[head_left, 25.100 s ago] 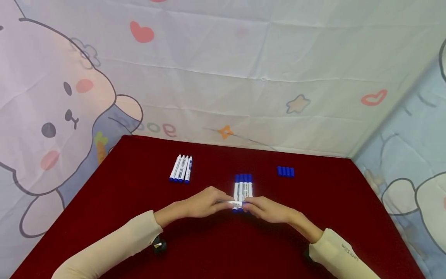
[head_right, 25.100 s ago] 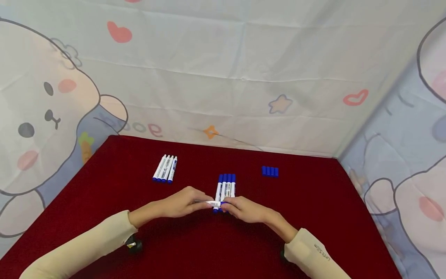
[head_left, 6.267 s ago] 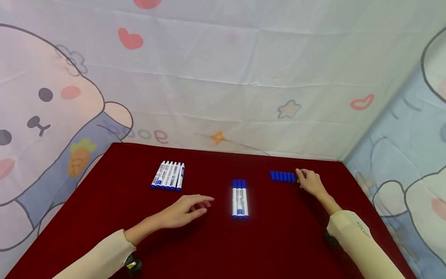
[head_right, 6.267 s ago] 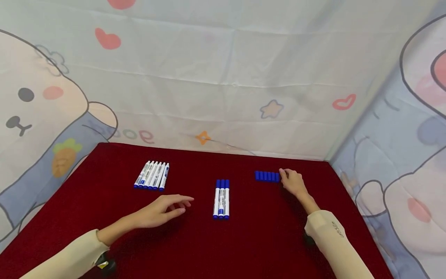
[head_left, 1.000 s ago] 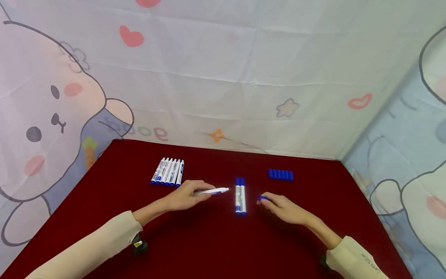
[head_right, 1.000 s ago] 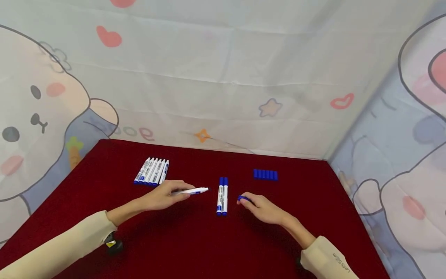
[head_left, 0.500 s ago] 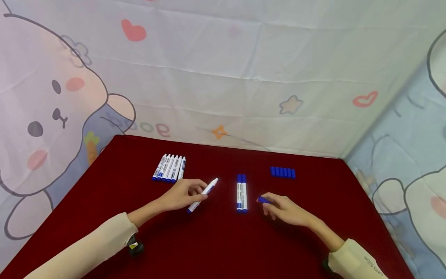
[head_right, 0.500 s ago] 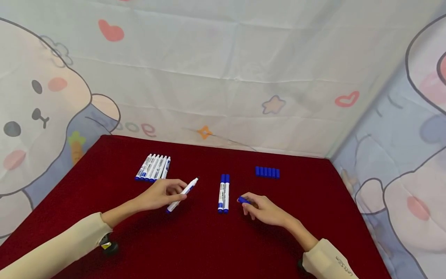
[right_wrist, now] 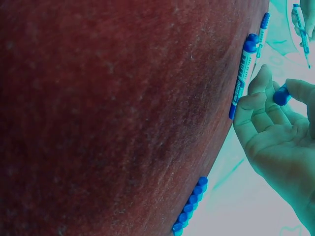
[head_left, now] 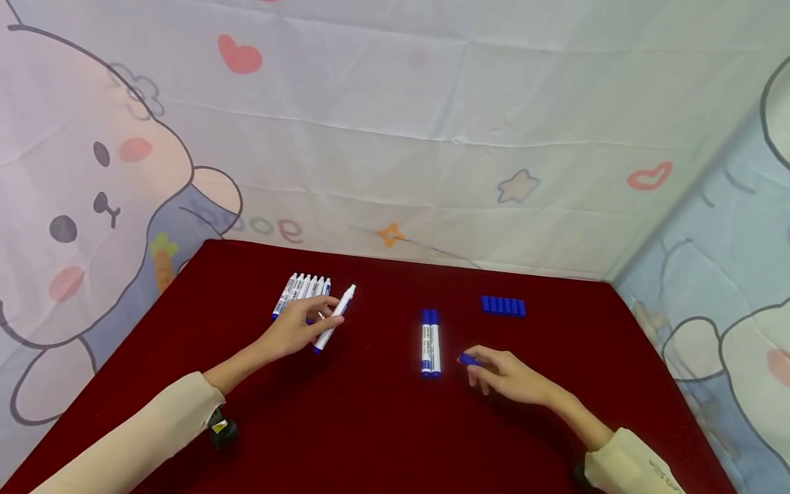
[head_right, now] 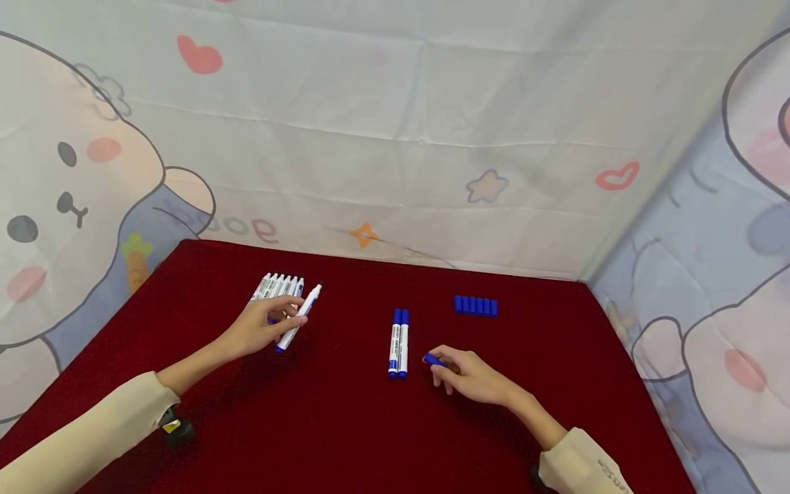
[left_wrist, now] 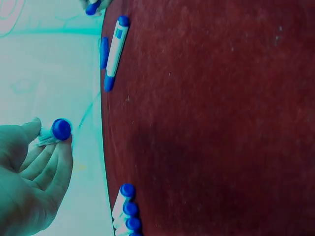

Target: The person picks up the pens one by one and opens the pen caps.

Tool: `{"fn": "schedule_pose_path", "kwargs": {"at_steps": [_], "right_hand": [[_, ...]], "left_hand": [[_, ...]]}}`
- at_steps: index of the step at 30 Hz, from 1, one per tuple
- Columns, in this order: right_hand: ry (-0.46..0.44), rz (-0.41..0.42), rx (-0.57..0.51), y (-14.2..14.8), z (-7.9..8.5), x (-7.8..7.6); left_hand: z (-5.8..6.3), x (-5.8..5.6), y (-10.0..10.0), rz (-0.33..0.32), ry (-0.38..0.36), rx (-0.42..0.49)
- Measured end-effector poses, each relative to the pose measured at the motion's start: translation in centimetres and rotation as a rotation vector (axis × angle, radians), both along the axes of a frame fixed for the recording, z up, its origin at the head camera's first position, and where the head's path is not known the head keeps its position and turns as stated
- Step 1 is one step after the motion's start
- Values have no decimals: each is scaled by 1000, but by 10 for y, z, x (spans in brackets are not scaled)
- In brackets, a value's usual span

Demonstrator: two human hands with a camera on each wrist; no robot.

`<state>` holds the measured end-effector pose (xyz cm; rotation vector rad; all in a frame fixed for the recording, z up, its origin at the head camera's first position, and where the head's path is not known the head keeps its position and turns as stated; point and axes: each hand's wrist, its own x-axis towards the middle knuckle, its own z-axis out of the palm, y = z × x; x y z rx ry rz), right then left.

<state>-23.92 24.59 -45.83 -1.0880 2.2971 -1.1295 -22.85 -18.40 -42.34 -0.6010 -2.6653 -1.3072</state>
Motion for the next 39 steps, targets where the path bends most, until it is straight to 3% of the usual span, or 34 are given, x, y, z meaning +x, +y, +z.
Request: {"fn": "schedule_pose_path", "kwargs": {"at_steps": [5, 14, 21, 25, 28, 34, 39], "right_hand": [[-2, 6, -5, 0, -3, 0], [-11, 13, 5, -5, -6, -2], [-24, -10, 19, -3, -9, 0], [-27, -10, 14, -4, -10, 2], [-29, -12, 18, -3, -11, 4], [-33, -11, 14, -2, -13, 4], [-36, -5, 14, -2, -14, 3]], "left_hand": [[-2, -6, -11, 66, 101, -25], [-7, -15, -39, 234, 189, -8], [-5, -31, -62, 324, 147, 13], [-4, -38, -78, 326, 49, -14], [-9, -42, -89, 316, -15, -26], [-24, -54, -105, 361, 4, -47], [-32, -63, -111, 382, -42, -83]]}}
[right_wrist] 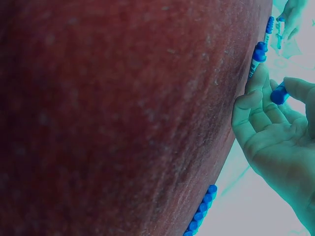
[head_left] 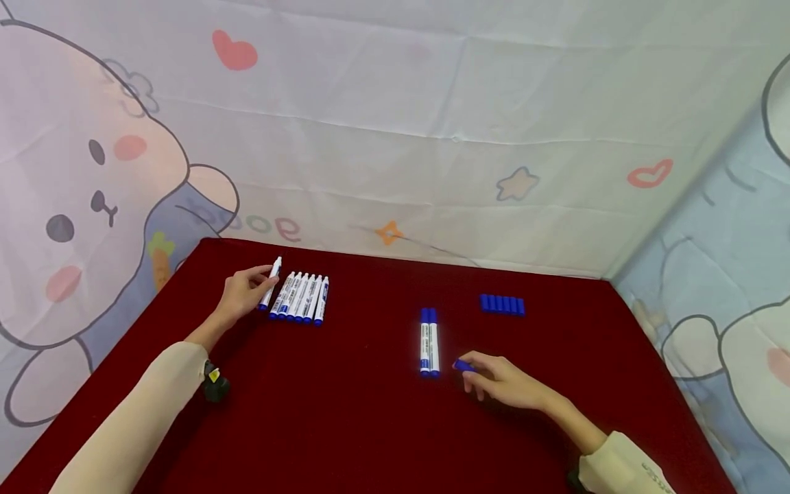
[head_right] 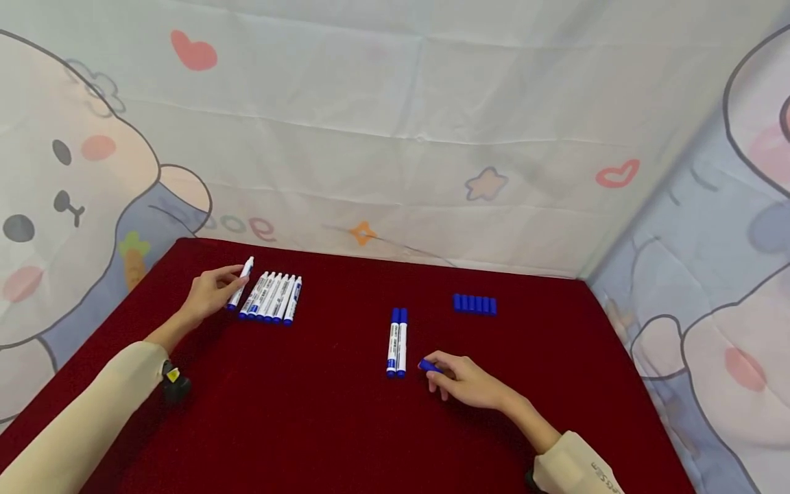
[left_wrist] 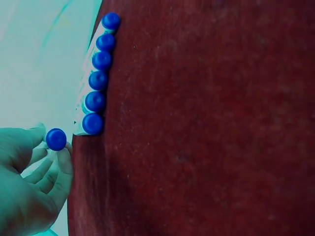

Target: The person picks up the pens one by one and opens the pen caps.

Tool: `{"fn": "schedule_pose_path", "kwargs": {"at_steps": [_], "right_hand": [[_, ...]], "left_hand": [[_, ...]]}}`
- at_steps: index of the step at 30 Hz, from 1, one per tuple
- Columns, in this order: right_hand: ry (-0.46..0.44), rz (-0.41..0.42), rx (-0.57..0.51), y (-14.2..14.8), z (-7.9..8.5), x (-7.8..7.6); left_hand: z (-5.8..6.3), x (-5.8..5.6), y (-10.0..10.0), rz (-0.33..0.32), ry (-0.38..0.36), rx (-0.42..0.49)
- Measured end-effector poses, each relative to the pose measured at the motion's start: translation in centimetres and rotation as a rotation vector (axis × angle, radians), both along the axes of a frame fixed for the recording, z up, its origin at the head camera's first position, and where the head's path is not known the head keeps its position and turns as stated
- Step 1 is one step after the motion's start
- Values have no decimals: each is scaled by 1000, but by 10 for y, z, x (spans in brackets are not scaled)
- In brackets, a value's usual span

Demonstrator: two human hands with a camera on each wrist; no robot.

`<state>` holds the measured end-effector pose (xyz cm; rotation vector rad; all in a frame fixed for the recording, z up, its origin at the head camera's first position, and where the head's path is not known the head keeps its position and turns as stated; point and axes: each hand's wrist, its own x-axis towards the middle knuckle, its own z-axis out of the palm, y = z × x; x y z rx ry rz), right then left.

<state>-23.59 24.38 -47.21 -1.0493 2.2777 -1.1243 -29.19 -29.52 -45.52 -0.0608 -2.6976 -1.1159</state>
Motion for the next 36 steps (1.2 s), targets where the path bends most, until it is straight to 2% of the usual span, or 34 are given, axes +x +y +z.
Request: {"fn": "schedule_pose_path", "kwargs": {"at_steps": [6, 13, 20, 26, 30, 33, 36], "right_hand": [[3, 0, 14, 1, 1, 2], [-1, -3, 30, 3, 0, 3], [-10, 32, 28, 1, 1, 3], [4, 28, 28, 0, 6, -1], [8, 23, 29, 1, 8, -1], [23, 15, 35, 3, 9, 1], [74, -12, 26, 6, 9, 2]], "left_hand": [[-7, -9, 2, -2, -60, -84], [-11, -12, 5, -22, -62, -184], [-16, -14, 3, -55, -39, -228], [-8, -18, 5, -87, -16, -264], [-2, -11, 7, -75, 9, -270], [3, 0, 12, -78, 48, -251], [10, 13, 23, -109, 110, -237]]}}
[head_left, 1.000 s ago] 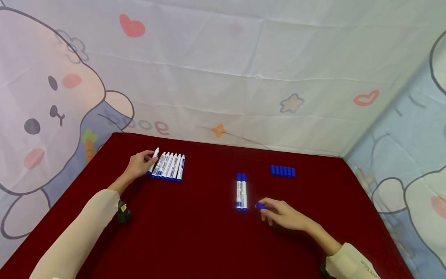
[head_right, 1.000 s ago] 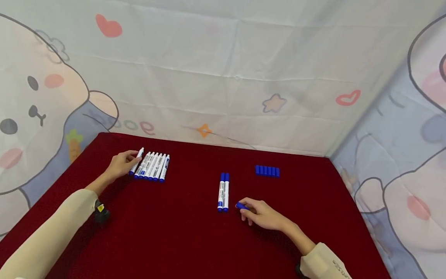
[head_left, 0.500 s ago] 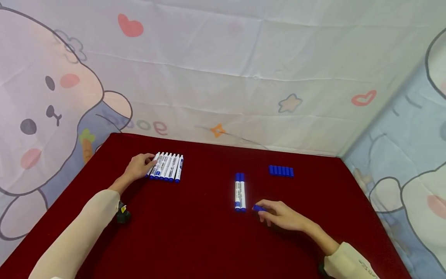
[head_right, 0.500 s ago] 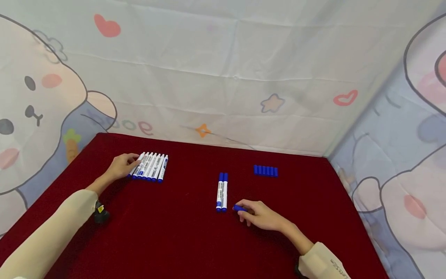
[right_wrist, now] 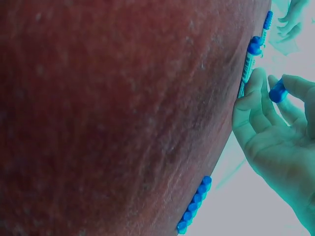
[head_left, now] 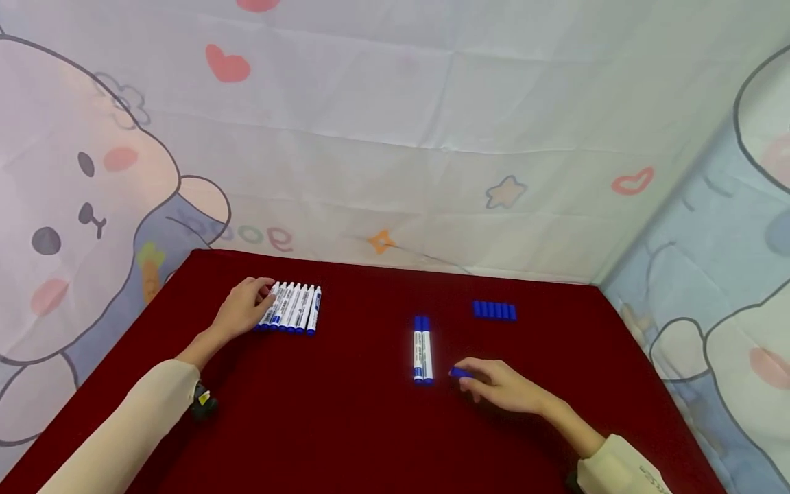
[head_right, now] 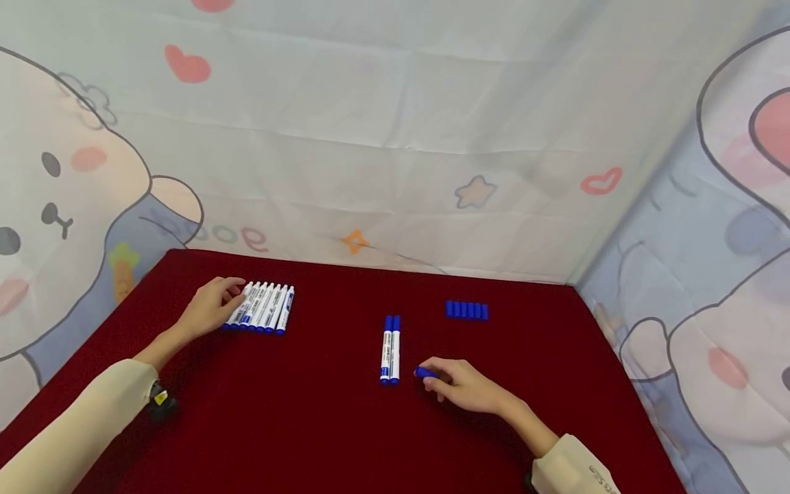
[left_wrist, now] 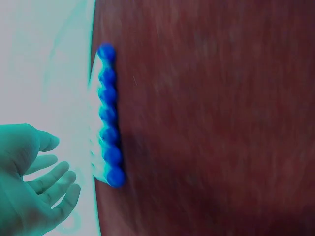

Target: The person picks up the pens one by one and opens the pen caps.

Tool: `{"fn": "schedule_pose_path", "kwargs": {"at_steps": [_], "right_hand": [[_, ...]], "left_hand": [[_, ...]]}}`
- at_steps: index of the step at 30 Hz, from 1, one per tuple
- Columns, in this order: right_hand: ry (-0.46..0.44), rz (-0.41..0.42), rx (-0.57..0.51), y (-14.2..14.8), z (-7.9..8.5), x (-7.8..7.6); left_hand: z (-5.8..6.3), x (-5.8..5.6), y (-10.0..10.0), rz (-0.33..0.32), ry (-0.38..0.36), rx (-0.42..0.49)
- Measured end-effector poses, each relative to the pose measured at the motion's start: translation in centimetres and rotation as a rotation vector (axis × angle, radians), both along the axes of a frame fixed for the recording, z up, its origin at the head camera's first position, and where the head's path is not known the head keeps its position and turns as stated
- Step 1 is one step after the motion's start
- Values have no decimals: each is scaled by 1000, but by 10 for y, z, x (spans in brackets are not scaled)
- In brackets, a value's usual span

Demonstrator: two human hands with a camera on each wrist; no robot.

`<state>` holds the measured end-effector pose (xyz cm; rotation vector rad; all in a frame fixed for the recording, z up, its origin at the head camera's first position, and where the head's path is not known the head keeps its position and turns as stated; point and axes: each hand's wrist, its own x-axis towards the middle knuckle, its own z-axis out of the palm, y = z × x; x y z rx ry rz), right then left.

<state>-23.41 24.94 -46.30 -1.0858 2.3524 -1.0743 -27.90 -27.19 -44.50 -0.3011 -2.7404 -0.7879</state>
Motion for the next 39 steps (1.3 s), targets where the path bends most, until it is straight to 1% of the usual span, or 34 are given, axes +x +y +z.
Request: {"fn": "schedule_pose_path", "kwargs": {"at_steps": [4, 7, 10, 12, 15, 18, 20, 22, 25, 32, 39], "right_hand": [[109, -58, -19, 1, -2, -3], [187, -105, -47, 1, -2, -9], [231, -166, -69, 1, 1, -15], [228, -230, -65, 2, 4, -20], [166, -330, -49, 7, 9, -27], [98, -410, -36, 15, 14, -34], [77, -447, -33, 20, 17, -38], [66, -477, -32, 25, 19, -42], [53, -515, -42, 32, 22, -47], [38, -578, -59, 52, 21, -55], [20, -636, -139, 74, 17, -67]], "left_hand": [[11, 18, 24, -85, 51, -4], [21, 31, 48, -172, 66, -24], [27, 45, 71, -272, 70, -49], [27, 56, 84, -335, 64, -60], [23, 70, 98, -422, 49, -73], [17, 78, 108, -498, -4, -66], [14, 80, 113, -542, -45, -49], [12, 82, 117, -572, -81, -37], [9, 82, 121, -597, -108, -27], [1, 87, 123, -599, -153, -40], [-3, 88, 128, -619, -179, -45]]}}
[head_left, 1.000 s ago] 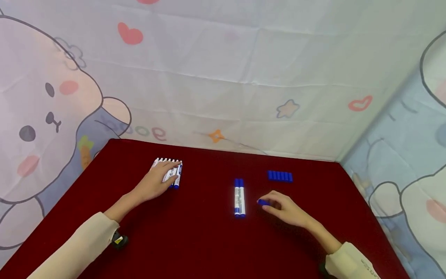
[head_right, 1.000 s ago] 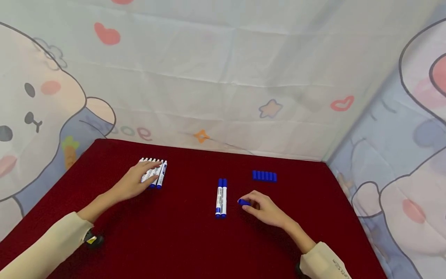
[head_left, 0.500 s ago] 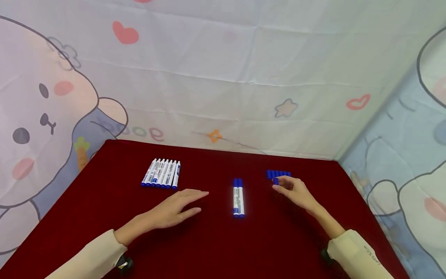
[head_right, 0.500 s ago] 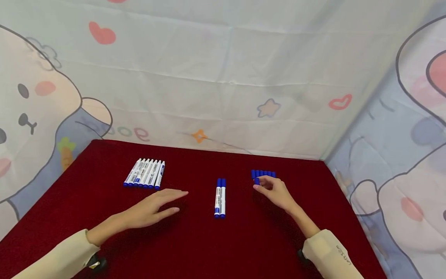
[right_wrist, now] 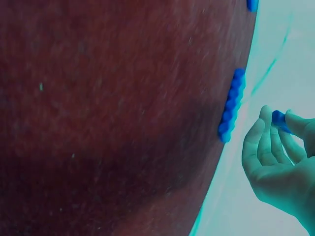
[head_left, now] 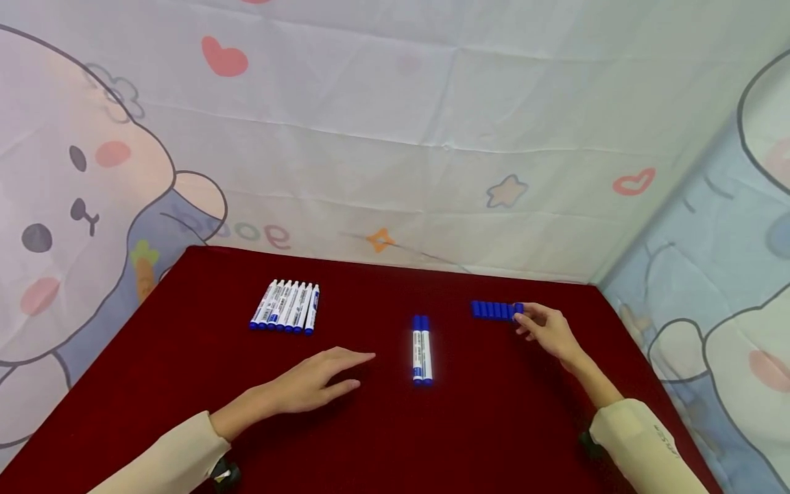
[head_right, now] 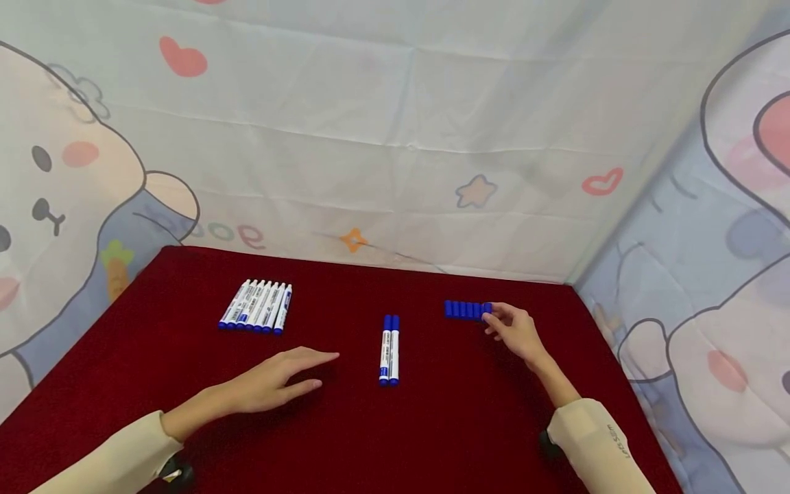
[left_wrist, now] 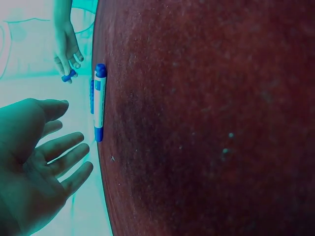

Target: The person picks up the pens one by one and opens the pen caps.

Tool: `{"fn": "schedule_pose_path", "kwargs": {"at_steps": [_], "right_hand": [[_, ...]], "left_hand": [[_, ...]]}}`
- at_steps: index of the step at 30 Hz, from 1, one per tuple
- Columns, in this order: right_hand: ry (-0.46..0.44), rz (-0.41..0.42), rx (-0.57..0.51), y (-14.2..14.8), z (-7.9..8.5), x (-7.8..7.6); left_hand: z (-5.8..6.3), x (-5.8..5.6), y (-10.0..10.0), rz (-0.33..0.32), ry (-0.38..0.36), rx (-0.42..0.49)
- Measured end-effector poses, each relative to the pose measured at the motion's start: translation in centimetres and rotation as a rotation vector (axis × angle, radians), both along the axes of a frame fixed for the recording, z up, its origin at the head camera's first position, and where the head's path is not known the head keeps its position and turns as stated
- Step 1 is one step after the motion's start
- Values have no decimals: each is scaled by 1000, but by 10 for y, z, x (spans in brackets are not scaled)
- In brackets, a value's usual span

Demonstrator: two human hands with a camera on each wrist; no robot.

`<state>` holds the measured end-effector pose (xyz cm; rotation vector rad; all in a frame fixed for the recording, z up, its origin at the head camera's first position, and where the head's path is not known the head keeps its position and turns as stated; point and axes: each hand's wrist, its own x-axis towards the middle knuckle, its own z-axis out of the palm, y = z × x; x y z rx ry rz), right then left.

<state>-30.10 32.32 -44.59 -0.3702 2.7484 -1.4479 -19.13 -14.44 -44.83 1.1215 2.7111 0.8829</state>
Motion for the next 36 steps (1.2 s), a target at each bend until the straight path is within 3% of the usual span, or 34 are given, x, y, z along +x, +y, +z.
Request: {"fn": "schedule_pose_path", "kwargs": {"at_steps": [8, 16, 24, 36], "right_hand": [[-19, -131, 30, 12, -12, -19], [-28, -219, 52, 9, -21, -32], [-35, -298, 131, 7, -34, -41], [2, -295, 323, -5, -31, -40]], "left_hand": [[0, 2, 0, 2, -8, -4], [1, 4, 0, -13, -70, 11], [3, 4, 4, -27, -75, 10], [4, 5, 4, -22, -91, 11]]}}
